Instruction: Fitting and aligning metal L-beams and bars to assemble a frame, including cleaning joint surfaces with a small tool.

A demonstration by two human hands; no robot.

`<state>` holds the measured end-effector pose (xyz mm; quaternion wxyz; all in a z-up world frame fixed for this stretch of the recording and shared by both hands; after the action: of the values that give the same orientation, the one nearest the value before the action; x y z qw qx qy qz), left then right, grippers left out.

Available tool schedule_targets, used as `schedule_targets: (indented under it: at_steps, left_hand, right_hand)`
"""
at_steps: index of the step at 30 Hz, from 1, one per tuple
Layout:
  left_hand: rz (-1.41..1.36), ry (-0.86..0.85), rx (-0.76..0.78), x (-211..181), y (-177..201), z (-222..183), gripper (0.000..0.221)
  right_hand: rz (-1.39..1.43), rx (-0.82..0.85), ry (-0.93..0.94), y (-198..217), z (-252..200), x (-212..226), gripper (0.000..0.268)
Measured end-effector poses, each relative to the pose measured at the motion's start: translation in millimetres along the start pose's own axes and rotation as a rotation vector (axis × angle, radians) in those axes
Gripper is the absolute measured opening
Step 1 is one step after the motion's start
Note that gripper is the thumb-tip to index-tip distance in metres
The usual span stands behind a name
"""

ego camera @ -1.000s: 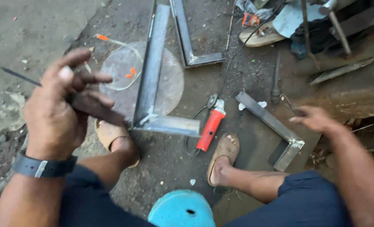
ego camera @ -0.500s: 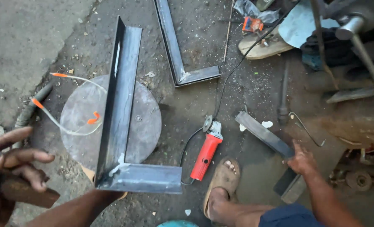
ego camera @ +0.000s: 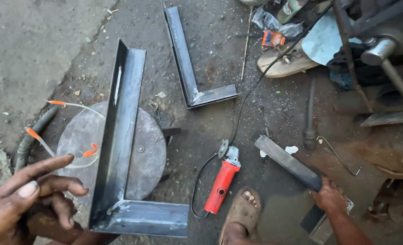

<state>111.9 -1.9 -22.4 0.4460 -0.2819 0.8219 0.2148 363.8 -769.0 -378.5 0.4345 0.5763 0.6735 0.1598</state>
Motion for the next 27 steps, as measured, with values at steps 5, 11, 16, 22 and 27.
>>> schedule_targets:
  at_steps: [5,11,16,22,27]
  left_hand:
    - [0.015,-0.005,0.055,11.4,4.4,2.6,0.065]
    - [-0.007,-0.019,0.006,4.4,3.7,1.2,0.069]
    - [0.028,0.001,-0.040,2.5,6.1,-1.4,0.066]
    - [-0.280,0.037,0.448,41.9,41.0,22.4,0.072]
    - [0.414,0.056,-0.121,82.9,89.3,22.3,0.087]
  right_hand:
    - [0.013,-0.058,0.032,-1.0,0.9,-2.4,0.087]
    - [-0.046,-0.023,0.040,3.9,-9.4,-1.9,0.078]
    - [0.002,0.046,0.040,2.0,-20.1,2.3,0.073]
    - [0.058,0.075,0.002,9.5,-22.5,-5.0,0.089]
    - [0.391,-0.108,-0.169,-27.1,-44.9,-47.7,0.108]
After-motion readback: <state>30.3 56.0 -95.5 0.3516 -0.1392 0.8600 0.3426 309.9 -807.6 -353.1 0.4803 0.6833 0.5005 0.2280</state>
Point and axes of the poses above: each hand's wrist, its own z-axis towards the middle knuckle, its own y-axis out of the back of the hand, x = y × z, the point moved 8 cm from there along z, towards the middle knuckle, and after that the axes turned 12 degrees about -x, right-handed, at the moved point
